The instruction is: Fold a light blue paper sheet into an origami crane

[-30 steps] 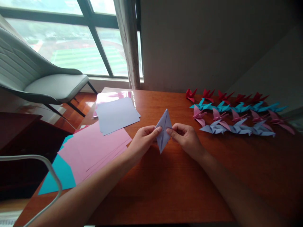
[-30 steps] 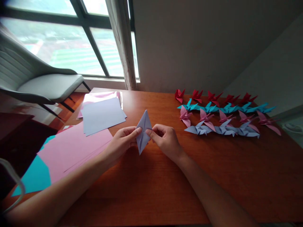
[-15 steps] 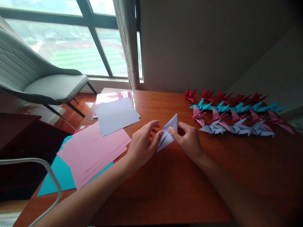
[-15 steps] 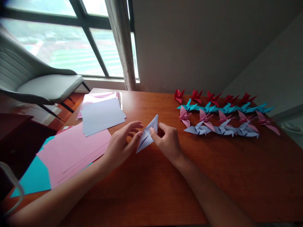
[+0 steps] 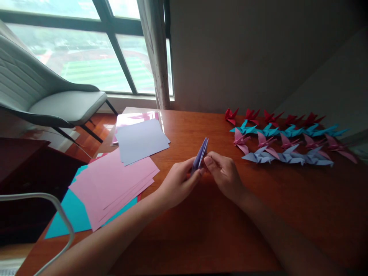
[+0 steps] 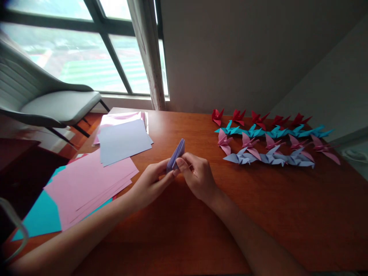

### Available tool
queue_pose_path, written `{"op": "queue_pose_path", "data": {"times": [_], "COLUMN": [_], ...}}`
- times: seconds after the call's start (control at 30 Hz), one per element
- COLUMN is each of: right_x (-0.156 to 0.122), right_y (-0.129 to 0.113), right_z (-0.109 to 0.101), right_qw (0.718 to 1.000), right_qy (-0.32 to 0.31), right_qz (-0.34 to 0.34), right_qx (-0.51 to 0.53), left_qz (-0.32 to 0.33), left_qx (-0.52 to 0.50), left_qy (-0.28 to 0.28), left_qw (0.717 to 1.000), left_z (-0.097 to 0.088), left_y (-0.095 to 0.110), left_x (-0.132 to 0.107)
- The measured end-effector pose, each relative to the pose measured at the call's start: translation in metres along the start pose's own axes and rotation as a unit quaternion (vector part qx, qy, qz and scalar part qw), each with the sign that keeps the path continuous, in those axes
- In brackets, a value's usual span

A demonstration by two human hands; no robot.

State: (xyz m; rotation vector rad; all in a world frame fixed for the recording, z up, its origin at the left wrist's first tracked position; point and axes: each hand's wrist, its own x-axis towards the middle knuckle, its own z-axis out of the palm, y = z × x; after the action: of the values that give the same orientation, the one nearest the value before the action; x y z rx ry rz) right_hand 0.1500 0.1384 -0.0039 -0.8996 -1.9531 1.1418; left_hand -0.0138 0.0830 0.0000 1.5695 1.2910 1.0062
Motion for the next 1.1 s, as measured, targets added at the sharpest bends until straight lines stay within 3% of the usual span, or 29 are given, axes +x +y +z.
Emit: {"op": "queue_pose_path", "data": {"times": [0.1,0.23,0.43,0.57,0.73,0.97,1.1], "right_x": [0.003,0.009,0.010,0.010,0.010,0.010,0.011], "right_y": [0.005,0.013,0.016,0.014,0.015,0.014,0.011], "right_z": [-0.001,-0.003,-0.002,-0.003,-0.003,-0.004,-0.005], "right_qw": [0.999,0.992,0.998,0.997,0.996,0.987,0.987], "right_qy": [0.043,0.109,0.048,0.066,0.072,0.157,0.159], "right_qz": [0.029,0.061,0.028,-0.014,-0.012,-0.013,-0.003], "right_qx": [0.012,0.023,0.022,-0.035,-0.050,-0.023,0.012], "left_qz": [-0.066,-0.132,-0.181,-0.211,-0.204,-0.204,-0.193], "left_qx": [-0.135,-0.304,-0.426,-0.457,-0.447,-0.411,-0.382], "left_qy": [0.018,0.017,-0.013,-0.015,-0.012,0.009,0.008], "left_qw": [0.989,0.944,0.886,0.864,0.871,0.889,0.904], "left_z": [0.000,0.001,0.001,0.001,0.001,0.002,0.003], "left_y": [-0.004,-0.007,-0.004,-0.004,-0.005,-0.006,-0.007], "left_x": [0.004,0.006,0.005,0.004,0.005,0.005,0.005]}}
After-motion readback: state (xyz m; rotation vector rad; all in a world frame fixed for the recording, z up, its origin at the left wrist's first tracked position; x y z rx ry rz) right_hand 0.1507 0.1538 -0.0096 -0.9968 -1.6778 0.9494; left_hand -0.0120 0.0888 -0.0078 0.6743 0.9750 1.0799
